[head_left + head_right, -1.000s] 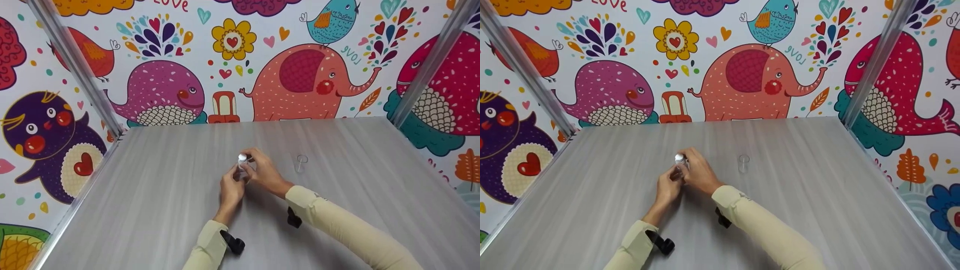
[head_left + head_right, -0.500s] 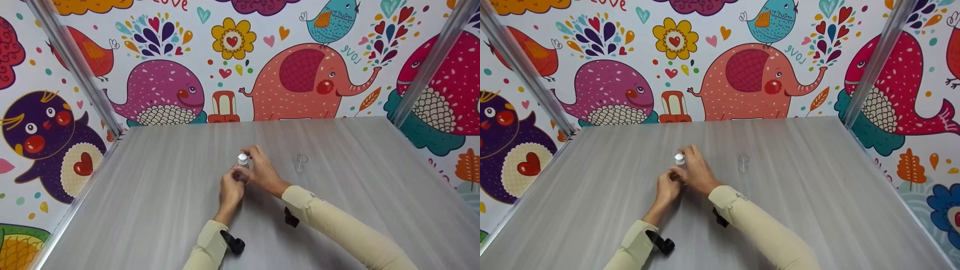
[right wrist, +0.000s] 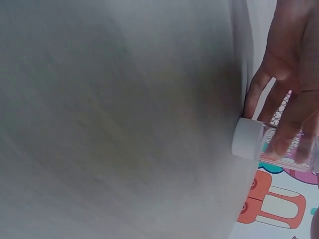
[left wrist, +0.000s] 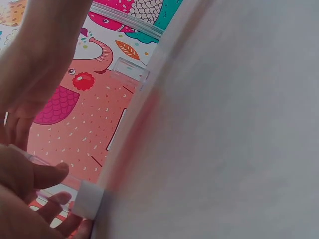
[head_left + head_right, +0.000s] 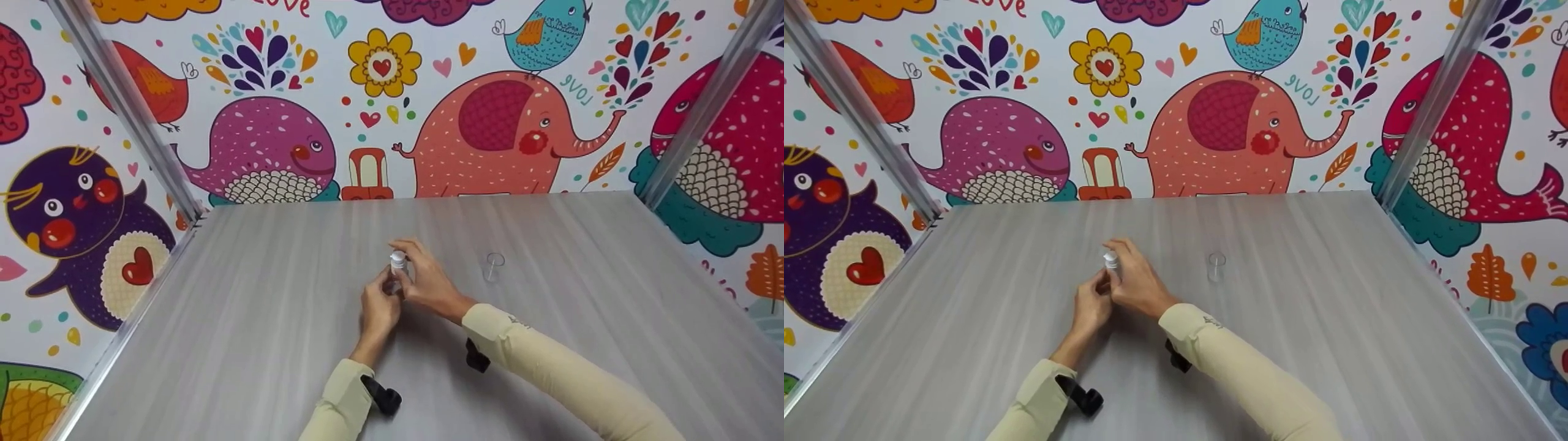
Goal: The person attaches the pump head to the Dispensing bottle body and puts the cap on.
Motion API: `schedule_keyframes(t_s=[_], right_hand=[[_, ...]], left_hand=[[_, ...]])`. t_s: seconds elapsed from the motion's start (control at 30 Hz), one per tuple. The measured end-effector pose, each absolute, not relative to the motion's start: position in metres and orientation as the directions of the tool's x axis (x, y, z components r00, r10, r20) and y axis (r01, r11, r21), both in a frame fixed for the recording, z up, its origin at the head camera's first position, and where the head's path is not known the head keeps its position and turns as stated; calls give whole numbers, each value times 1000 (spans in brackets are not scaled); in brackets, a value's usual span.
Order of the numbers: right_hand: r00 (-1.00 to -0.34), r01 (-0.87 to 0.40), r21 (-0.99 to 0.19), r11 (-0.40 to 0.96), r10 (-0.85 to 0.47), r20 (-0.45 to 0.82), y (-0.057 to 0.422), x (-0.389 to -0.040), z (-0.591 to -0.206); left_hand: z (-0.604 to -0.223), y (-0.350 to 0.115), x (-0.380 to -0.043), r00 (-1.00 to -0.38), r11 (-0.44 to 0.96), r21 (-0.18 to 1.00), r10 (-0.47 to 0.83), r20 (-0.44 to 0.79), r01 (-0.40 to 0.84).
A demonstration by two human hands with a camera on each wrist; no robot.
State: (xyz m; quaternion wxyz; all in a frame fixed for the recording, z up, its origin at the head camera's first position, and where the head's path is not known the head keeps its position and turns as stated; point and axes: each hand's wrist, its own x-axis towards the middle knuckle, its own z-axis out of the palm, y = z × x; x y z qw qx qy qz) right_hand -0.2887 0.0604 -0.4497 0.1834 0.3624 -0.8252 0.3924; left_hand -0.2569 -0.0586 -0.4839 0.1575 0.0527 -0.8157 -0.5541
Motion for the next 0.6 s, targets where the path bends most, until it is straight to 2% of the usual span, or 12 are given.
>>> schedule_keyframes(t_s=[0.27, 0.6], right_hand=[[-703, -710, -572, 411, -458, 544, 64, -289, -452], [-719, -694, -582, 423, -439, 538, 66, -291, -453]], left_hand=[[-481, -58, -256, -949, 405, 913, -267, 166, 46], [-482, -58, -255, -947, 398, 917, -283, 150, 26]])
